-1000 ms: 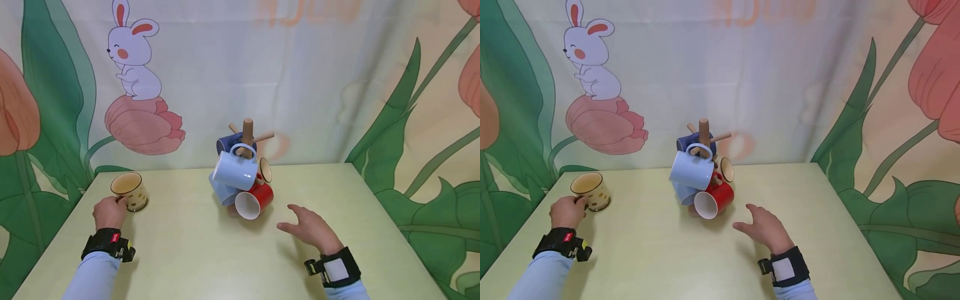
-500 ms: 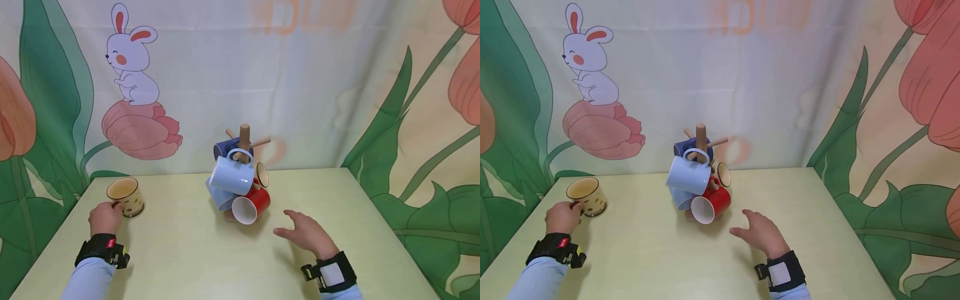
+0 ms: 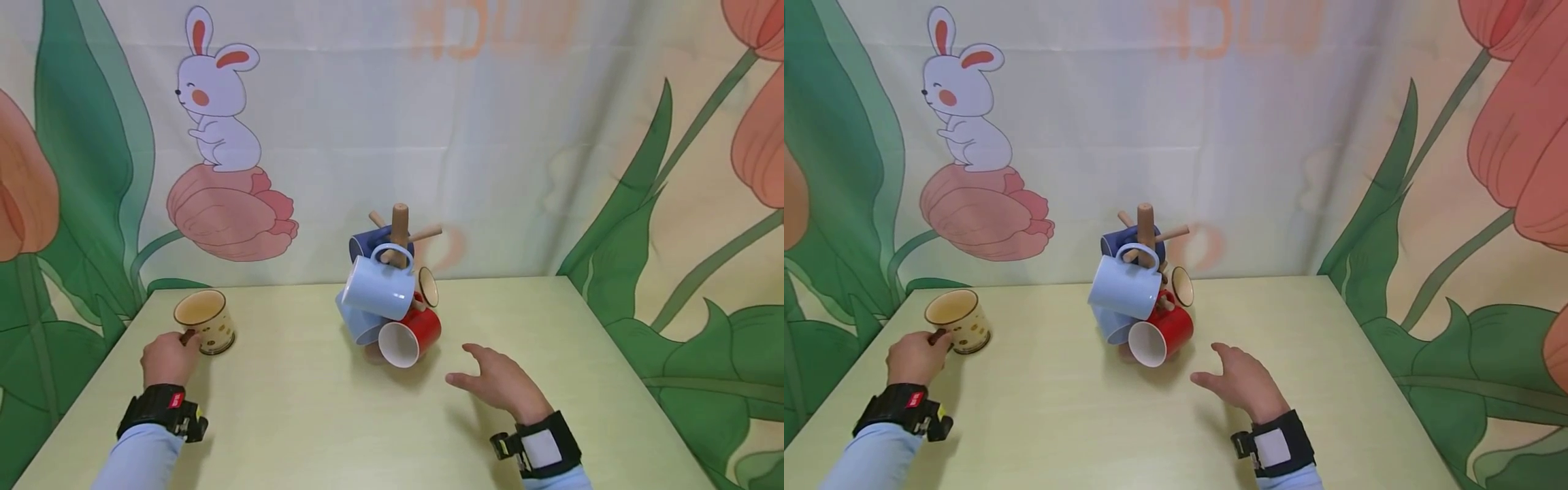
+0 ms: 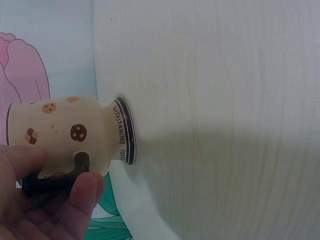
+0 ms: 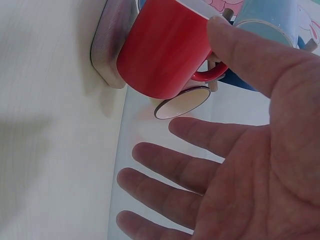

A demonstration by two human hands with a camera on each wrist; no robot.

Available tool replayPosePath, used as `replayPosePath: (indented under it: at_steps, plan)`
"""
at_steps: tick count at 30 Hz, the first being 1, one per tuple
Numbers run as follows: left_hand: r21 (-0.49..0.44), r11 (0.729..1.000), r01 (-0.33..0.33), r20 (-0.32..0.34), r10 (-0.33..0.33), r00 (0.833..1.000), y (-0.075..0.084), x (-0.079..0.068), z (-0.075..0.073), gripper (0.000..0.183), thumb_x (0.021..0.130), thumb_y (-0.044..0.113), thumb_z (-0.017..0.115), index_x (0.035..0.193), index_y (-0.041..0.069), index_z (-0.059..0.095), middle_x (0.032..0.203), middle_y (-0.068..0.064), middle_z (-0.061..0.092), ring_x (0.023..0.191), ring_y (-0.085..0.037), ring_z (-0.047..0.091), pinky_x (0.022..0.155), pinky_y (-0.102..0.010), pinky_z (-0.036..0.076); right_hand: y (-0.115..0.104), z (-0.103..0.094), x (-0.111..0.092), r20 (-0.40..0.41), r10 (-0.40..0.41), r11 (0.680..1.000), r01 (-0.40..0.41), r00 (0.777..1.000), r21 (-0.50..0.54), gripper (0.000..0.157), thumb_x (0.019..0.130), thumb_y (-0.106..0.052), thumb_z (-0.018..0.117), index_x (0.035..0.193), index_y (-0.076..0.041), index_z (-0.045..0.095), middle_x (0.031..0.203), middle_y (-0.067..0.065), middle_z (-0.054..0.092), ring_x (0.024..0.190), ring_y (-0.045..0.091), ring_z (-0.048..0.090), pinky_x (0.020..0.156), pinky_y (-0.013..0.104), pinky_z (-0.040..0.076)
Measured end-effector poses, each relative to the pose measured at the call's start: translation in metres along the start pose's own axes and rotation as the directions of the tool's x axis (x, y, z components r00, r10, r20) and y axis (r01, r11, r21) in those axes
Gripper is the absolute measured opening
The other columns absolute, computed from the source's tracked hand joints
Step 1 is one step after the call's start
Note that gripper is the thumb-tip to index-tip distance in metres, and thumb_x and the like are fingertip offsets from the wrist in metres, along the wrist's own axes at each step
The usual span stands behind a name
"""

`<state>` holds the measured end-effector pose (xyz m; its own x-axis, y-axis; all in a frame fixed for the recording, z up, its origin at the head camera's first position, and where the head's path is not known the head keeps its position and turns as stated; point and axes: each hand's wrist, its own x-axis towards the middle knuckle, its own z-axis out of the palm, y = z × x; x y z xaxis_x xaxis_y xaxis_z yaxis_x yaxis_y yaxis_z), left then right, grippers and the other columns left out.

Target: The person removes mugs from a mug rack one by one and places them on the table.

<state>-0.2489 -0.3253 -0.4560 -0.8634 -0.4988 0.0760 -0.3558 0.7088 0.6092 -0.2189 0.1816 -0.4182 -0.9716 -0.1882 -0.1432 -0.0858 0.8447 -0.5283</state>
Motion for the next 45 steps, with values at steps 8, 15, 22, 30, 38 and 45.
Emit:
replayPosePath:
  at_steps: [8,15,22,30,38,45]
  plan:
    - [0.011,1.0,-0.025,-0.003,0.026,1.0,-0.011,-0.006,-0.004,0.041,0.103,0.024,0.05,0.083,-0.011,0.06,0.066,-0.016,0.052,0.07,-0.036,0.047,0.059,-0.038,0.032,-0.003,0.001,-0.001,0.004,-0.005,1.0,0.005,1.0,-0.005,0.072,0.089,-0.046,0.071,0.142,-0.002,0.05,0.137,0.02,0.056,0.127,0.04,0.051,0.102,0.058,0.04]
    - [-0.02,1.0,-0.009,-0.006,0.009,1.0,-0.014,-0.01,-0.004,0.043,0.103,0.027,0.051,0.082,-0.009,0.061,0.067,-0.016,0.053,0.07,-0.035,0.046,0.058,-0.038,0.031,-0.005,-0.003,0.0,0.008,-0.01,1.0,0.01,1.0,-0.02,0.073,0.089,-0.046,0.07,0.143,-0.002,0.048,0.137,0.02,0.056,0.126,0.04,0.052,0.102,0.057,0.041]
    - [0.005,1.0,-0.011,-0.02,0.011,1.0,-0.016,-0.013,-0.005,0.039,0.102,0.019,0.05,0.097,-0.016,0.065,0.085,-0.03,0.065,0.079,-0.044,0.055,0.06,-0.044,0.041,-0.008,-0.007,0.002,0.003,-0.025,0.999,0.025,1.0,-0.031,0.074,0.09,-0.048,0.069,0.143,-0.001,0.048,0.138,0.021,0.055,0.126,0.041,0.052,0.101,0.059,0.041]
    - [-0.005,1.0,0.005,0.002,-0.005,1.0,-0.022,-0.027,-0.003,0.041,0.102,0.023,0.05,0.102,-0.016,0.066,0.092,-0.032,0.066,0.083,-0.045,0.057,0.062,-0.045,0.043,-0.006,-0.005,-0.002,0.015,-0.007,1.0,0.007,1.0,-0.006,0.075,0.09,-0.048,0.07,0.143,-0.001,0.047,0.139,0.022,0.054,0.127,0.042,0.05,0.102,0.059,0.04]
    - [-0.014,0.993,-0.12,-0.015,0.12,0.993,-0.013,-0.044,0.001,0.041,0.1,0.026,0.052,0.092,-0.01,0.069,0.072,-0.017,0.064,0.07,-0.034,0.056,0.057,-0.039,0.037,-0.005,-0.007,-0.002,0.01,0.003,1.0,-0.003,1.0,-0.015,0.074,0.09,-0.046,0.069,0.144,-0.001,0.047,0.141,0.022,0.053,0.128,0.041,0.05,0.102,0.059,0.039]
    - [0.009,0.981,-0.193,0.03,0.193,0.981,0.009,-0.054,0.0,0.042,0.101,0.031,0.054,0.103,-0.009,0.068,0.083,-0.02,0.067,0.074,-0.035,0.06,0.059,-0.041,0.041,-0.006,-0.009,0.001,-0.009,-0.022,1.0,0.022,1.0,-0.019,0.074,0.09,-0.047,0.069,0.144,-0.001,0.047,0.139,0.021,0.054,0.127,0.04,0.051,0.102,0.058,0.041]
